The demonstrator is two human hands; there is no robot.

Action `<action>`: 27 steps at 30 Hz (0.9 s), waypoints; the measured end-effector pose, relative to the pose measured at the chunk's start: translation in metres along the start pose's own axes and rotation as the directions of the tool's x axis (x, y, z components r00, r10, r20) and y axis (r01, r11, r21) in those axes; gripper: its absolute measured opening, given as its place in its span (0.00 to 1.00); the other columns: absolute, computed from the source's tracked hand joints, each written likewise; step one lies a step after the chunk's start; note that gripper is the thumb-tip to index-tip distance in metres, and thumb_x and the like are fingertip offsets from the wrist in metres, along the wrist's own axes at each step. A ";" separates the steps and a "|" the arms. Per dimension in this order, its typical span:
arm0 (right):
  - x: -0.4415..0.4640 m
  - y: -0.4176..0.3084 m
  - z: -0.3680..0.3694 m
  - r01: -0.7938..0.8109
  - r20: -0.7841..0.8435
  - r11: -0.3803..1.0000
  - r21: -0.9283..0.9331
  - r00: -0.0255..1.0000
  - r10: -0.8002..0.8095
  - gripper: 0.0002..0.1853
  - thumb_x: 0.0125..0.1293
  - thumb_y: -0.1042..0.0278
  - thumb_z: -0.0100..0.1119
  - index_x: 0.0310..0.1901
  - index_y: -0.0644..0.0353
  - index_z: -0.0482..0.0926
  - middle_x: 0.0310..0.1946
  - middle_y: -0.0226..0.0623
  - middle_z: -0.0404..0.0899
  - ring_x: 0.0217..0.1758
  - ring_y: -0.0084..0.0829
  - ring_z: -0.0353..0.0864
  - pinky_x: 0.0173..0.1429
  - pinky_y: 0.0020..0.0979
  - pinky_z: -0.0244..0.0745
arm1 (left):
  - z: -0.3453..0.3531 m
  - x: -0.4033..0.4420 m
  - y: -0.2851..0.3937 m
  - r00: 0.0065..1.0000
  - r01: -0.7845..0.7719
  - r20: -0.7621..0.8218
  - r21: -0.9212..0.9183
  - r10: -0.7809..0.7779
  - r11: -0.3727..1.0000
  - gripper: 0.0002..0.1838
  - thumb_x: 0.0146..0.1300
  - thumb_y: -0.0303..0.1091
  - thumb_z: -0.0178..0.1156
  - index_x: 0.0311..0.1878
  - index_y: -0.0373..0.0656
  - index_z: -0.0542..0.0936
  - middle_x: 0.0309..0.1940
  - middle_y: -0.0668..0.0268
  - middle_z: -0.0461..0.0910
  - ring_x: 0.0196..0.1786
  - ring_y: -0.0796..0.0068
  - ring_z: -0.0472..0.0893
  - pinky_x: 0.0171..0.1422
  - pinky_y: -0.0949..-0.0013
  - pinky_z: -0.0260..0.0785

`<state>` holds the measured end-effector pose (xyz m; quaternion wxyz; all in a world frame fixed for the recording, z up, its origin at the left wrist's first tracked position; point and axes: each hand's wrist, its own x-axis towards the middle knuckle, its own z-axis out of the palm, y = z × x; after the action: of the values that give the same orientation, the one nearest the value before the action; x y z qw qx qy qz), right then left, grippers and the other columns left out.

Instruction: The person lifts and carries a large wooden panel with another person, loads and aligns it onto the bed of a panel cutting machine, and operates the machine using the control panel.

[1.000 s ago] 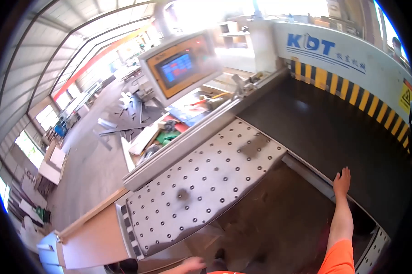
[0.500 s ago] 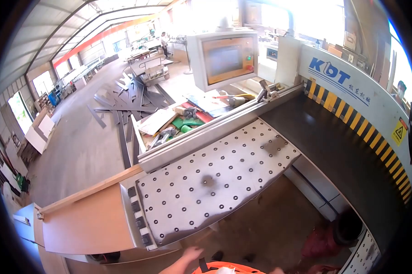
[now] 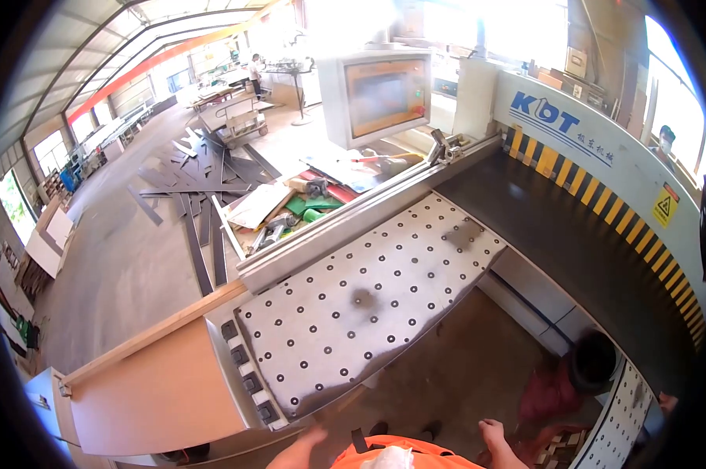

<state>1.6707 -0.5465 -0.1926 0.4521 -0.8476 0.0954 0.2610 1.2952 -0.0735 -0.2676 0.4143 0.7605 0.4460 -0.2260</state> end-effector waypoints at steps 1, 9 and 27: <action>-0.005 -0.003 0.005 -0.001 0.017 1.000 -0.022 1.000 0.001 0.20 0.62 0.62 0.68 0.49 0.70 0.87 0.45 0.49 0.88 0.53 0.37 0.86 0.60 0.35 0.79 | -0.008 -0.007 -0.012 0.998 0.056 -0.024 0.035 -0.055 0.998 0.29 0.66 0.50 0.55 0.64 0.44 0.80 0.63 0.50 0.80 0.66 0.51 0.79 0.70 0.53 0.71; -0.029 0.032 0.053 -0.005 0.333 0.966 -0.260 0.938 0.094 0.20 0.63 0.63 0.69 0.50 0.70 0.86 0.40 0.41 0.89 0.42 0.29 0.85 0.49 0.31 0.81 | -0.025 -0.062 -0.001 0.987 0.131 -0.108 0.109 -0.119 0.985 0.26 0.63 0.54 0.59 0.55 0.46 0.86 0.55 0.51 0.84 0.60 0.49 0.82 0.67 0.54 0.73; -0.011 0.009 0.025 -0.002 0.198 0.957 -0.291 0.978 0.062 0.22 0.65 0.61 0.68 0.54 0.71 0.85 0.42 0.43 0.88 0.44 0.33 0.86 0.51 0.33 0.80 | -0.020 -0.026 0.094 0.995 -0.082 -0.049 -0.007 0.081 0.997 0.29 0.66 0.56 0.60 0.61 0.44 0.82 0.58 0.53 0.83 0.61 0.54 0.82 0.65 0.57 0.73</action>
<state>1.6489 -0.5324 -0.2042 0.3266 -0.8713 0.0229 0.3655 1.3631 -0.0942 -0.1974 0.4154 0.7815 0.4256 -0.1884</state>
